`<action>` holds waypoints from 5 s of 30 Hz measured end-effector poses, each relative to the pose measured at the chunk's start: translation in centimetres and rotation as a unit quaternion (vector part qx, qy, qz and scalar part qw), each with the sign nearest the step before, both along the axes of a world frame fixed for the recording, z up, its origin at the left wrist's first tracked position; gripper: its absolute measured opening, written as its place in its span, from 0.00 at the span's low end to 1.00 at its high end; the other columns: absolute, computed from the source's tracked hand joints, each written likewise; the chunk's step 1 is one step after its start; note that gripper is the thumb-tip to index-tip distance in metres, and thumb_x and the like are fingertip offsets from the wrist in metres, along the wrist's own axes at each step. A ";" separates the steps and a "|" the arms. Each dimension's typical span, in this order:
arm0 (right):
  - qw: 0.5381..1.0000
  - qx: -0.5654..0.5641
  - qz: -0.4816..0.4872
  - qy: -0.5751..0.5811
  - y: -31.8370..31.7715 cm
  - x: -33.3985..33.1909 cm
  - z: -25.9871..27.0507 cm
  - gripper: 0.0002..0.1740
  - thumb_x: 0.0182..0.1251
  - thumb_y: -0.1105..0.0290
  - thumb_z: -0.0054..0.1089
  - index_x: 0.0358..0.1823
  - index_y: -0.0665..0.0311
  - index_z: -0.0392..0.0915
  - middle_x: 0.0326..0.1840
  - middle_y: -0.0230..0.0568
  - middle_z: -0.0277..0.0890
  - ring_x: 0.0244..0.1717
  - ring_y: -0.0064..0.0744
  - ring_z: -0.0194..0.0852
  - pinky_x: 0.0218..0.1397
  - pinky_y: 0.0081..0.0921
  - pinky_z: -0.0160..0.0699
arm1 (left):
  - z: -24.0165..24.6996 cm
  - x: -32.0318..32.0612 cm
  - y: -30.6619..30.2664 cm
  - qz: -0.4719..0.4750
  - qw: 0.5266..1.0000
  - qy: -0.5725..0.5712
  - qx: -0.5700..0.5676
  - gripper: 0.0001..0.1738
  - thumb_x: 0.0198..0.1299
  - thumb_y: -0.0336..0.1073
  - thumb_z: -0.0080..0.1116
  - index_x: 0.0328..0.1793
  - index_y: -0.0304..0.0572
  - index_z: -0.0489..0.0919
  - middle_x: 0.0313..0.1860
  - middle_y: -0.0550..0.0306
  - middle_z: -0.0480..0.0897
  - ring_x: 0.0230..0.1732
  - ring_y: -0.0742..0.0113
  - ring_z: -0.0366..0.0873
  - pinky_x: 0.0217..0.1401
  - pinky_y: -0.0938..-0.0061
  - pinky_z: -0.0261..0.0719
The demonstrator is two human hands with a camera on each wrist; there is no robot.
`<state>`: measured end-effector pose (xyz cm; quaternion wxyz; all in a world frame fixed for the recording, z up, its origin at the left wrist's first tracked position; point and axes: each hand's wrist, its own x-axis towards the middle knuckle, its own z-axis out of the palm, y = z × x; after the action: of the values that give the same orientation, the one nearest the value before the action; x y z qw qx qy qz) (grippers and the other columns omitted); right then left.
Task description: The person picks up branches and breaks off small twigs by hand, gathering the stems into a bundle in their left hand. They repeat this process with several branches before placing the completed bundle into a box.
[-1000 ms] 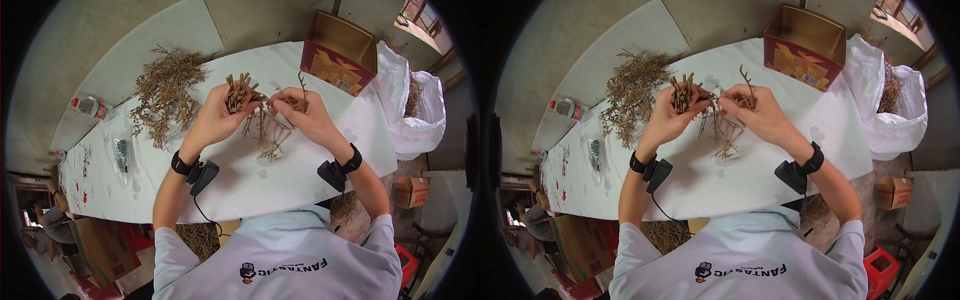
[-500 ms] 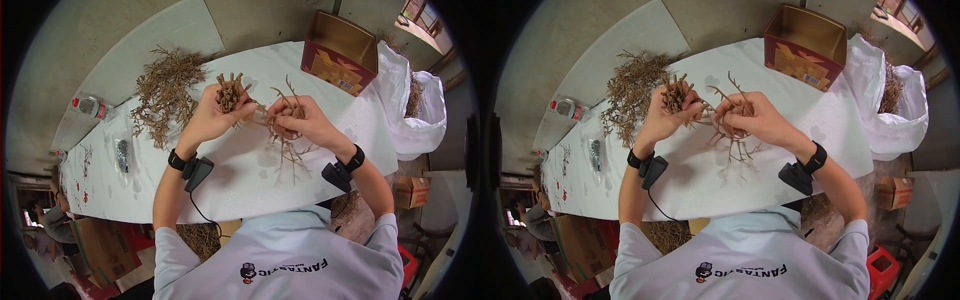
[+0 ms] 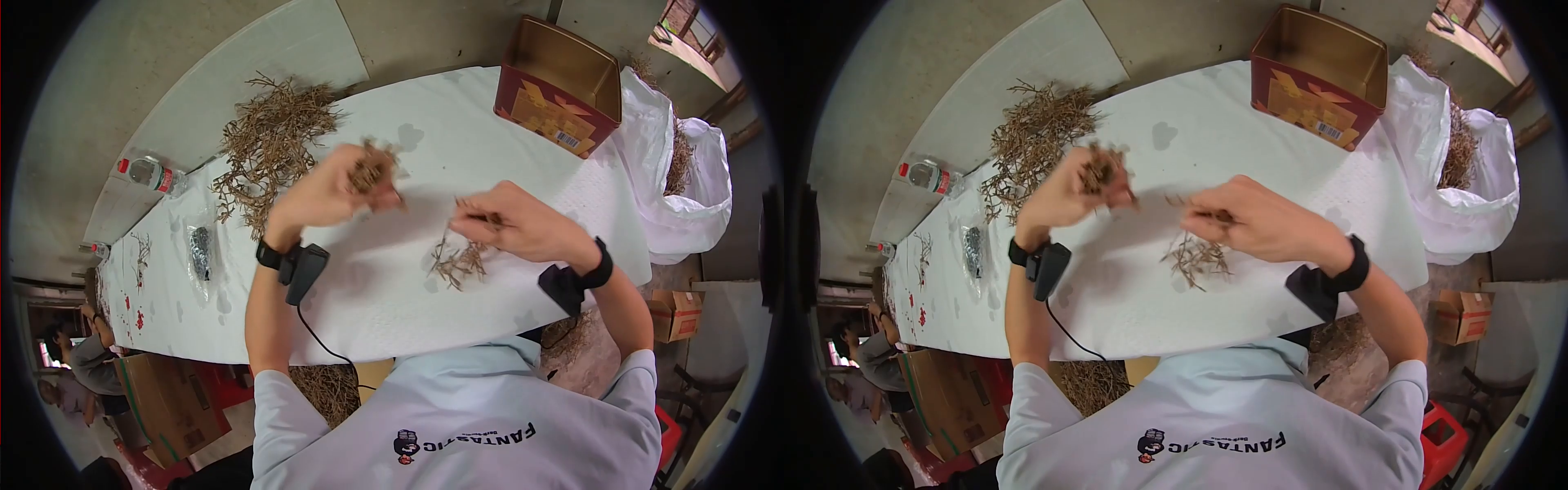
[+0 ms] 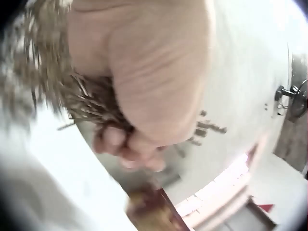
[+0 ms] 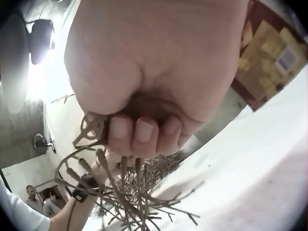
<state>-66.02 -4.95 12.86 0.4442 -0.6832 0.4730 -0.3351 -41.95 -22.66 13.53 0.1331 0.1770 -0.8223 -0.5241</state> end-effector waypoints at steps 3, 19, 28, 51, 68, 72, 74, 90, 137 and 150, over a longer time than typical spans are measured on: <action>1.000 0.008 -0.021 -0.020 2.2 -3.0 0.2 0.16 0.80 0.66 0.51 0.34 0.69 0.76 0.26 0.28 0.71 0.25 0.20 0.61 0.33 0.21 0.64 | 1.3 4.2 -4.1 0.284 0.953 0.081 -0.059 0.06 0.68 0.23 0.58 0.39 0.37 0.73 0.30 0.61 0.78 0.31 0.71 0.77 0.35 0.74 0.75; 0.943 0.024 -0.183 -0.278 -2.5 0.5 -1.9 0.14 0.84 0.59 0.47 0.40 0.60 0.71 0.30 0.31 0.79 0.29 0.15 0.77 0.35 0.16 0.76 | -0.4 -2.5 1.9 0.114 0.978 0.113 0.136 0.23 0.50 0.31 0.80 0.50 0.36 0.81 0.25 0.71 0.75 0.26 0.83 0.69 0.30 0.83 0.65; 0.931 0.042 -0.210 -0.295 -2.9 1.5 -2.7 0.14 0.82 0.57 0.51 0.42 0.59 0.70 0.25 0.29 0.77 0.24 0.14 0.75 0.29 0.15 0.73 | -2.3 -4.9 5.0 0.126 0.977 0.113 0.131 0.13 0.57 0.31 0.76 0.42 0.33 0.84 0.28 0.67 0.81 0.28 0.82 0.72 0.31 0.82 0.70; 0.986 0.016 -0.163 -0.026 -0.4 1.6 -0.3 0.17 0.80 0.64 0.50 0.35 0.69 0.76 0.21 0.28 0.68 0.23 0.14 0.58 0.26 0.18 0.58 | -0.4 -0.8 -2.7 0.028 0.899 -0.049 -0.434 0.21 0.44 0.16 0.57 0.48 0.33 0.84 0.41 0.49 0.87 0.40 0.49 0.83 0.43 0.67 0.81; 0.934 0.121 -0.124 -0.312 -2.5 -0.1 -2.7 0.17 0.83 0.56 0.46 0.45 0.61 0.76 0.30 0.28 0.73 0.29 0.16 0.67 0.33 0.18 0.67 | 0.7 -3.0 2.9 0.112 0.994 -0.002 0.019 0.14 0.56 0.35 0.76 0.34 0.36 0.81 0.26 0.67 0.80 0.28 0.82 0.70 0.30 0.82 0.67; 0.914 0.122 -0.188 -0.339 -2.7 0.5 -2.7 0.15 0.83 0.56 0.48 0.47 0.59 0.76 0.34 0.26 0.75 0.33 0.15 0.69 0.36 0.19 0.69 | -0.6 -4.1 4.9 0.082 0.997 -0.005 0.005 0.14 0.54 0.35 0.77 0.34 0.34 0.81 0.26 0.67 0.79 0.27 0.82 0.68 0.30 0.81 0.67; 0.909 0.115 -0.190 -0.353 -2.7 0.6 -3.0 0.14 0.82 0.56 0.49 0.48 0.58 0.77 0.36 0.26 0.76 0.36 0.15 0.70 0.38 0.19 0.69 | -1.0 -4.5 5.7 0.069 0.998 -0.001 -0.001 0.15 0.53 0.35 0.77 0.36 0.33 0.82 0.25 0.68 0.79 0.26 0.81 0.67 0.29 0.80 0.67; 0.944 0.056 -0.184 -0.270 -3.6 0.7 -3.2 0.11 0.80 0.60 0.54 0.47 0.61 0.75 0.41 0.22 0.74 0.43 0.13 0.70 0.51 0.19 0.71 | -3.1 -5.1 5.8 0.145 0.987 0.075 0.004 0.15 0.52 0.27 0.64 0.46 0.30 0.76 0.29 0.61 0.78 0.30 0.75 0.74 0.37 0.77 0.77; 0.843 -0.301 -0.349 -0.277 2.5 1.9 -1.1 0.07 0.80 0.70 0.53 0.45 0.67 0.72 0.33 0.36 0.75 0.32 0.20 0.73 0.32 0.18 0.69 | -2.4 -2.5 1.1 0.325 0.902 0.282 -0.039 0.06 0.69 0.29 0.58 0.39 0.34 0.81 0.25 0.63 0.80 0.27 0.76 0.74 0.30 0.79 0.69; 0.897 0.101 -0.148 -0.403 -0.8 -0.8 -2.1 0.24 0.81 0.55 0.45 0.62 0.70 0.72 0.49 0.49 0.81 0.48 0.37 0.82 0.49 0.29 0.79 | -0.6 -3.5 3.1 0.190 0.968 0.156 0.041 0.09 0.70 0.35 0.64 0.39 0.36 0.80 0.25 0.68 0.77 0.25 0.82 0.69 0.27 0.83 0.66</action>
<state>-66.83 -5.79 10.76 0.6088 -0.3626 0.3806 -0.5941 -45.49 -19.55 12.97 0.3501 0.2513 -0.7205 -0.5432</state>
